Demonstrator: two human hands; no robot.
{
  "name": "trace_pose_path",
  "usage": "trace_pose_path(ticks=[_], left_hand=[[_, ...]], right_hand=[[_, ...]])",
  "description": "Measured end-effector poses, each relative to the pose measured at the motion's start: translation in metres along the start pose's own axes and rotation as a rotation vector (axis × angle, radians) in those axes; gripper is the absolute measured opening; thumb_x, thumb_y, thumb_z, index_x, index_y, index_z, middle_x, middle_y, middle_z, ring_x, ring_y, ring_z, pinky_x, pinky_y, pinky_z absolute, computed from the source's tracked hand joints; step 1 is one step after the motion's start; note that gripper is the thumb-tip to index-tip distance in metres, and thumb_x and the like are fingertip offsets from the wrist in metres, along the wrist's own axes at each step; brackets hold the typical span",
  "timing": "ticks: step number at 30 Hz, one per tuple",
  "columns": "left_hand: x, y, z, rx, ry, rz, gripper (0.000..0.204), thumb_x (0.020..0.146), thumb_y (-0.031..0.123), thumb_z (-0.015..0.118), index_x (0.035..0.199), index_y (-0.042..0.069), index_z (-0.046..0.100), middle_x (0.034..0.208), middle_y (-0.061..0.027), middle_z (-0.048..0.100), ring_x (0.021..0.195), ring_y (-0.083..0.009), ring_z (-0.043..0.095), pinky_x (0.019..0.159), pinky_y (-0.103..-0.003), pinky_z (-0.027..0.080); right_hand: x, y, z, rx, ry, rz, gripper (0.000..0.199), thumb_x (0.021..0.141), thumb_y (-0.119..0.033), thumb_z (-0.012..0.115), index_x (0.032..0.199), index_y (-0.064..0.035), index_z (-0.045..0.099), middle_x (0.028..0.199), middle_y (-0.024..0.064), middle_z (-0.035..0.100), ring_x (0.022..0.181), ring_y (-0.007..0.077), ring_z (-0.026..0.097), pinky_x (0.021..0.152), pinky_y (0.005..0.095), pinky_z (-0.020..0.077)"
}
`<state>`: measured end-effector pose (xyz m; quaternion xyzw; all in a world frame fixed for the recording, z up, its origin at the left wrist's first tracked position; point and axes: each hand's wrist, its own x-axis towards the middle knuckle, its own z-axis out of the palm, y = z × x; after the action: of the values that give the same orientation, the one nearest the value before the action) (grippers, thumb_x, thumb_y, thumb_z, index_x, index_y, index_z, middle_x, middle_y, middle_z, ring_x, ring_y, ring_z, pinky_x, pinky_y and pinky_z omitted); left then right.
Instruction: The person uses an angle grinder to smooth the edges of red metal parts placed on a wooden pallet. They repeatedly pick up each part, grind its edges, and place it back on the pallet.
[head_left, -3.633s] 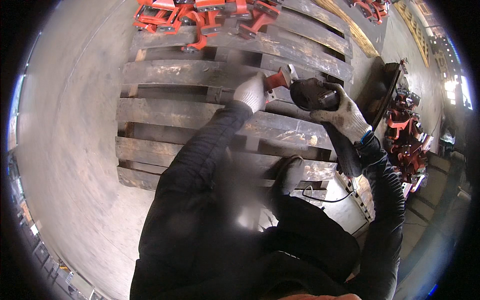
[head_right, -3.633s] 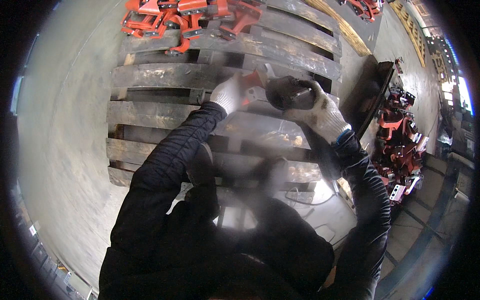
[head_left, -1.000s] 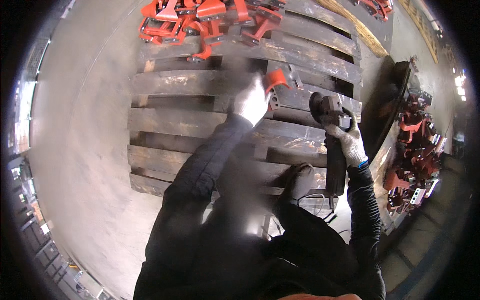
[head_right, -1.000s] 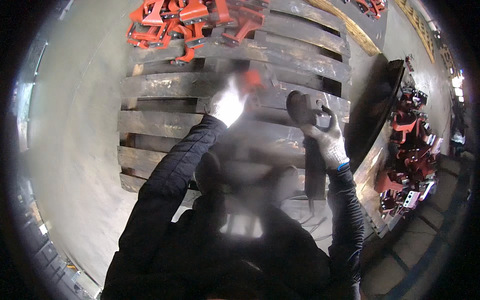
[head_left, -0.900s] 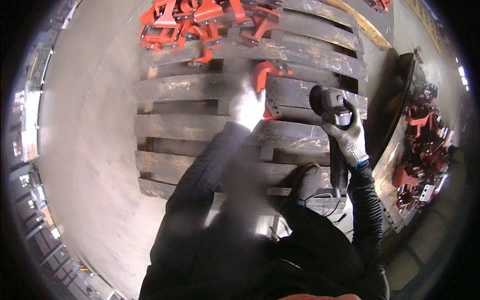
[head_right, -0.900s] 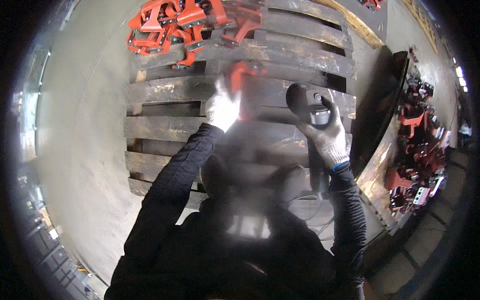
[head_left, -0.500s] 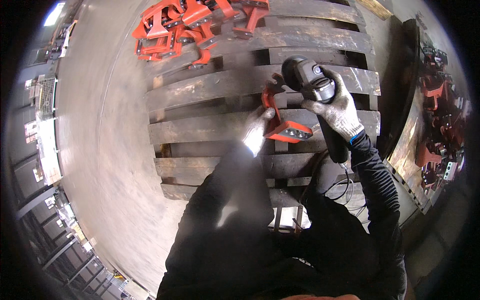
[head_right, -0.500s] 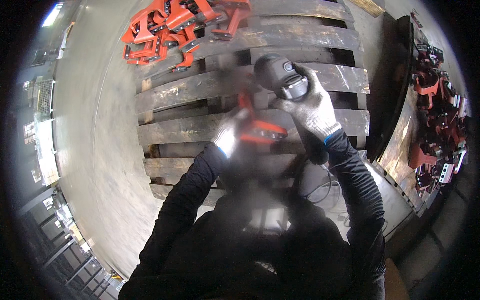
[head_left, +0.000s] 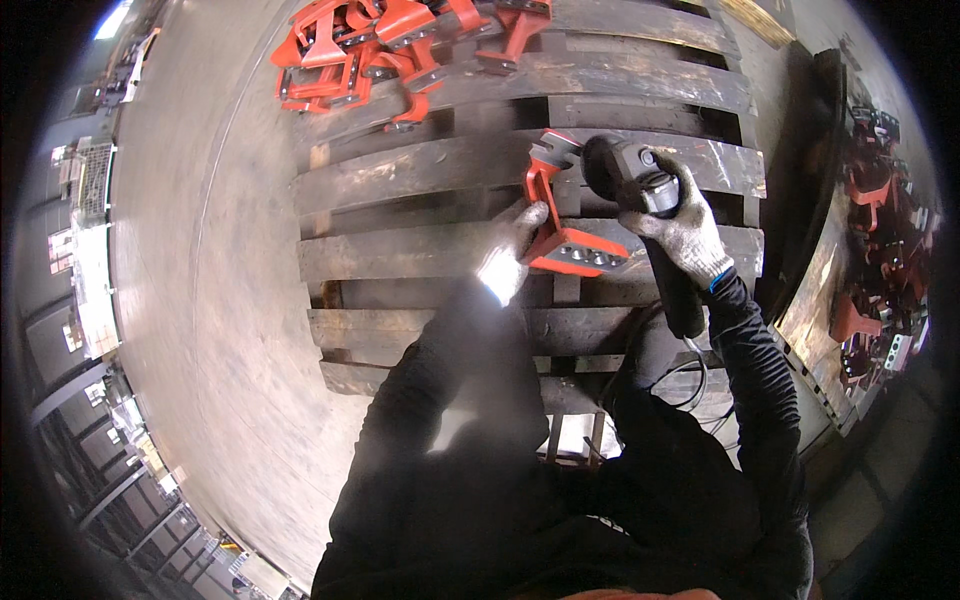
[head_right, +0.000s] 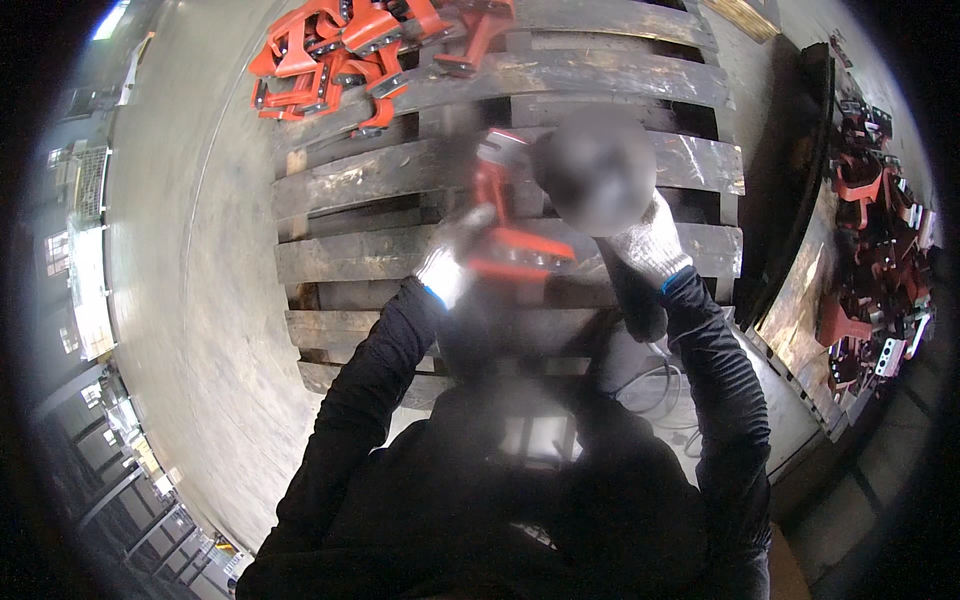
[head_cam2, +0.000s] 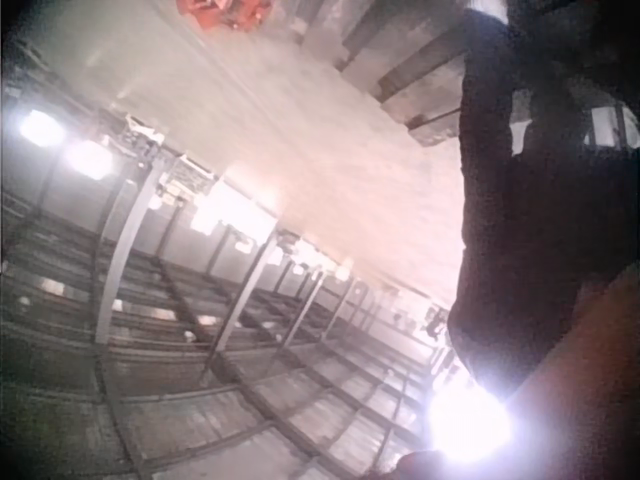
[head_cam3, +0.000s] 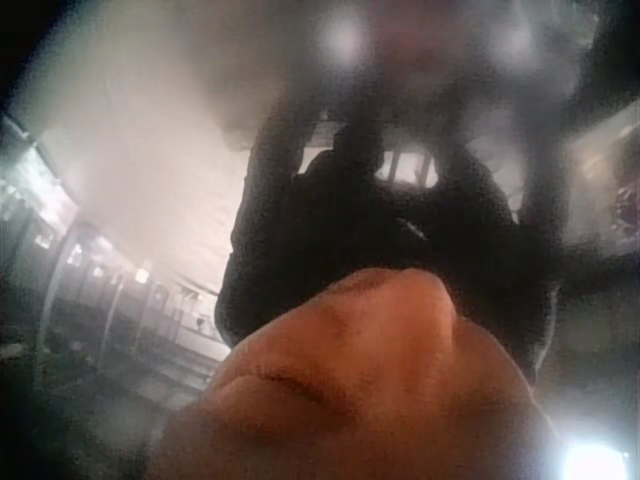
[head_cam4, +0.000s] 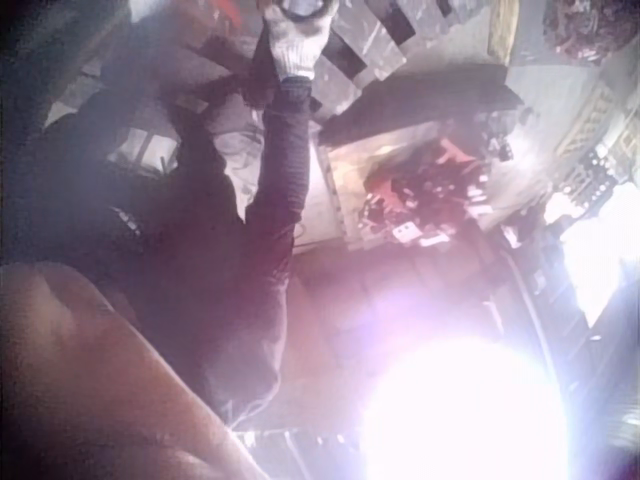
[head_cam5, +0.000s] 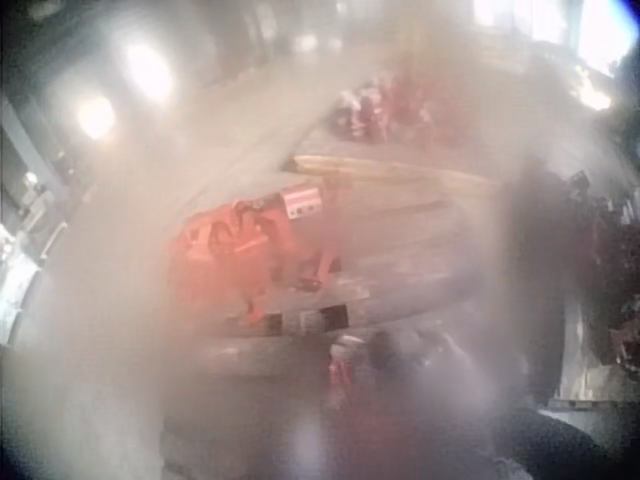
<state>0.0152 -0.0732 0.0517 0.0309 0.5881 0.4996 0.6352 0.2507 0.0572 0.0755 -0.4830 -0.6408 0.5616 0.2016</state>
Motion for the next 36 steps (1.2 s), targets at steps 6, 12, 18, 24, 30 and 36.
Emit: trace_pose_path(ticks=[6,12,18,24,30,36], left_hand=[[0.009,-0.001,-0.007,-0.042,-0.094,-0.032,0.033,0.102,0.024,0.063,0.126,0.002,0.061,0.108,-0.0113,0.070,0.094,-0.0215,0.070,0.085,-0.035,0.060],[0.009,-0.022,-0.002,-0.104,-0.373,0.019,0.029,0.104,0.023,0.057,0.125,0.004,0.062,0.111,-0.0098,0.070,0.097,-0.0216,0.070,0.085,-0.037,0.060],[0.010,-0.043,0.004,0.034,-0.306,0.059,0.032,0.105,0.030,0.056,0.126,0.007,0.064,0.114,-0.0100,0.071,0.097,-0.0225,0.072,0.083,-0.040,0.062],[0.021,-0.061,-0.005,0.247,-0.380,0.306,0.035,0.105,0.036,0.055,0.126,0.010,0.064,0.116,-0.0097,0.071,0.098,-0.0239,0.071,0.083,-0.042,0.062],[0.025,-0.063,-0.011,0.085,-0.356,0.169,0.035,0.105,0.036,0.055,0.127,0.010,0.062,0.115,-0.0098,0.071,0.098,-0.0232,0.071,0.083,-0.041,0.061],[0.027,-0.067,-0.015,0.375,-0.481,0.467,0.036,0.105,0.036,0.055,0.129,0.010,0.061,0.119,-0.0102,0.069,0.101,-0.0242,0.070,0.083,-0.041,0.061]], right_hand=[[-0.007,0.014,-0.004,0.073,0.011,0.037,0.087,0.071,-0.014,0.090,0.147,-0.0065,0.048,0.126,0.0139,0.068,0.113,0.0199,0.064,0.101,0.0351,0.0515],[-0.007,0.006,0.007,-0.363,0.033,-0.305,0.080,0.076,-0.018,0.087,0.146,-0.0121,0.050,0.117,0.0198,0.073,0.107,0.0296,0.073,0.092,0.0383,0.0566],[-0.001,0.015,0.015,-0.546,-0.045,-0.337,0.079,0.078,-0.028,0.083,0.148,-0.0159,0.050,0.114,0.0210,0.072,0.102,0.0376,0.073,0.085,0.0410,0.0583],[-0.005,0.011,0.018,-0.553,-0.044,-0.375,0.075,0.081,-0.026,0.079,0.149,-0.0177,0.049,0.111,0.0210,0.073,0.101,0.0377,0.073,0.087,0.0421,0.0575],[-0.009,0.017,0.018,-0.609,-0.021,-0.391,0.075,0.081,-0.025,0.078,0.150,-0.0188,0.048,0.108,0.0207,0.073,0.098,0.0384,0.073,0.085,0.0428,0.0574],[-0.006,0.013,0.023,-0.553,-0.061,-0.461,0.075,0.082,-0.029,0.077,0.150,-0.0167,0.048,0.116,0.0211,0.071,0.103,0.0392,0.072,0.088,0.0428,0.0571]])
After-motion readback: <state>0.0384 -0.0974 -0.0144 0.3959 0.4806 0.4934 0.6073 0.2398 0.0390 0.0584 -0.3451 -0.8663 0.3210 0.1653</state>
